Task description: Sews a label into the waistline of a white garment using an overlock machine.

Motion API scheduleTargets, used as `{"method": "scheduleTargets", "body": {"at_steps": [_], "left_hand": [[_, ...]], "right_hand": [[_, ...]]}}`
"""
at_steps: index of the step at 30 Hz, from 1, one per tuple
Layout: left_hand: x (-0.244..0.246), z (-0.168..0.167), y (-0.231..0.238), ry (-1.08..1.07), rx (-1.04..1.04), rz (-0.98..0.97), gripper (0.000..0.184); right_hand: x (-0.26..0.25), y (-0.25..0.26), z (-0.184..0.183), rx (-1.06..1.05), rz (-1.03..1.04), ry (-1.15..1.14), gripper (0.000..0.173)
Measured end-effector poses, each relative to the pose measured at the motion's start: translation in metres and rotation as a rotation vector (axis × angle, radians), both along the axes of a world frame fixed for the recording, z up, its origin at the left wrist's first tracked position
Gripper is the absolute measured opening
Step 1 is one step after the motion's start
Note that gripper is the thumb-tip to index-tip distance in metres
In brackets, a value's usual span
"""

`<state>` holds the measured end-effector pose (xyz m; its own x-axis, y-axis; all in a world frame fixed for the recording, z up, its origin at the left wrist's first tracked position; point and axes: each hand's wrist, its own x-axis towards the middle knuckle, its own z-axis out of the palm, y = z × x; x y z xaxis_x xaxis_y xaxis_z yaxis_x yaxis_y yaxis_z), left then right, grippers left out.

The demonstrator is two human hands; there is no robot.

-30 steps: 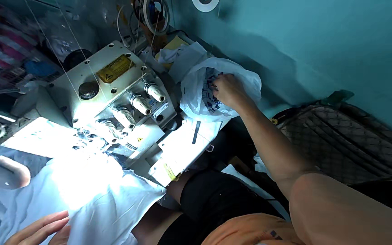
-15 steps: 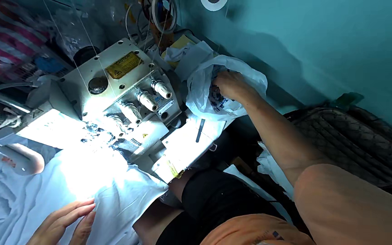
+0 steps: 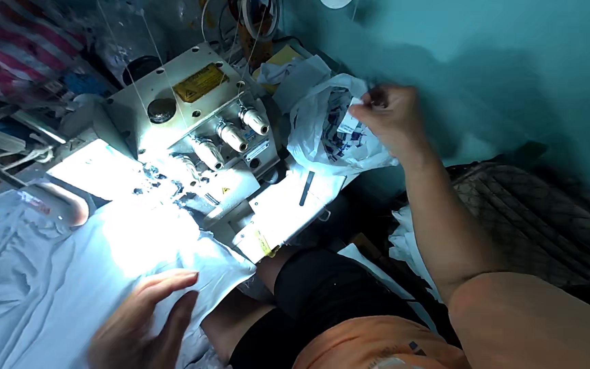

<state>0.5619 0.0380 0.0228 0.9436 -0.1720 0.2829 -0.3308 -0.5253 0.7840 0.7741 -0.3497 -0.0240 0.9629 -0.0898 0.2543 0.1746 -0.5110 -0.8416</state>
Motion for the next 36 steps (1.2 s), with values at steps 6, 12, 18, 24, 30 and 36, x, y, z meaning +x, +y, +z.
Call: {"method": "scheduleTargets", "body": {"at_steps": [6, 12, 18, 24, 30, 36], "left_hand": [[0.017, -0.039, -0.089, 0.289, -0.704, 0.173, 0.03], [0.025, -0.06, -0.109, 0.316, -1.14, 0.504, 0.018], [0.014, -0.057, -0.081, 0.329, -0.903, 0.579, 0.017], [0.015, -0.063, -0.082, 0.301, -1.196, 0.45, 0.02], [0.014, -0.065, -0.082, 0.265, -1.409, 0.433, 0.016], [0.013, -0.065, -0.081, 0.195, -1.431, 0.484, 0.016]], "right_hand": [[-0.097, 0.104, 0.011, 0.851, 0.217, 0.126, 0.012], [-0.146, 0.17, -0.016, 1.027, 0.411, 0.387, 0.013], [-0.127, 0.16, -0.02, 0.718, 0.629, 0.337, 0.011], [-0.128, 0.168, -0.019, 0.75, 0.56, 0.261, 0.015], [-0.129, 0.169, -0.019, 0.704, 0.567, 0.268, 0.014], [-0.134, 0.168, -0.018, 0.669, 0.655, 0.325, 0.013]]}}
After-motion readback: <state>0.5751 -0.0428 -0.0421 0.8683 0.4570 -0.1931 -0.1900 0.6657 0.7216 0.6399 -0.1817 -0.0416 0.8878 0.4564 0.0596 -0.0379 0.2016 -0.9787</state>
